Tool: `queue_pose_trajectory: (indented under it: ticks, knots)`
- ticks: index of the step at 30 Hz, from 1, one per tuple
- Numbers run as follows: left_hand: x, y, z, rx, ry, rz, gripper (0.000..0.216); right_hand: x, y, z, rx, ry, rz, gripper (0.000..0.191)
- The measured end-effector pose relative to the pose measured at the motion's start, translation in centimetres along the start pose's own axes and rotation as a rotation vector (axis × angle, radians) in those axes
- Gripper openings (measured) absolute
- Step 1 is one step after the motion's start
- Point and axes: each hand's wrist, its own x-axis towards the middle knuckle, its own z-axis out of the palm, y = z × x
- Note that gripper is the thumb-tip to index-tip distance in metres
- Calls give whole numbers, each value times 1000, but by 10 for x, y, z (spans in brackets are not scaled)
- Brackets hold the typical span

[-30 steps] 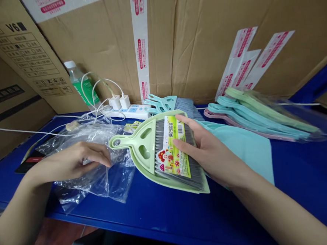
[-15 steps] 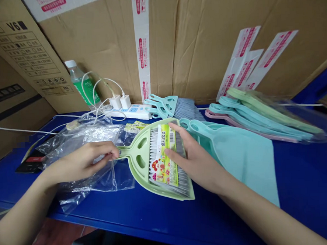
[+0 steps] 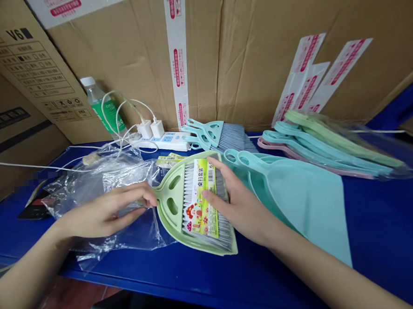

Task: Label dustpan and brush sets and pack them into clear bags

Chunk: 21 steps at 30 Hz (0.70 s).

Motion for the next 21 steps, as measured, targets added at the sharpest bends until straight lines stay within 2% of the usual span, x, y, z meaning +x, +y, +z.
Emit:
queue_pose_trajectory:
  ticks: [3, 6, 13, 19, 21]
  knots:
    - [-2, -1, -1, -7, 1, -5, 22, -1, -3, -1, -24, 28, -27, 76]
    - [-2, -2, -2, 1, 65, -21, 22, -2, -6, -2, -47, 41, -38, 75]
    - [1, -2, 5, 11, 80, 24, 23, -3, -6, 0, -36, -23, 11, 73]
    - [2, 4, 9, -4, 64, 74, 33, -5, -6, 1, -5, -40, 32, 75]
    - [2, 3, 8, 55, 102, 74, 35, -4, -5, 1, 11, -45, 47, 76]
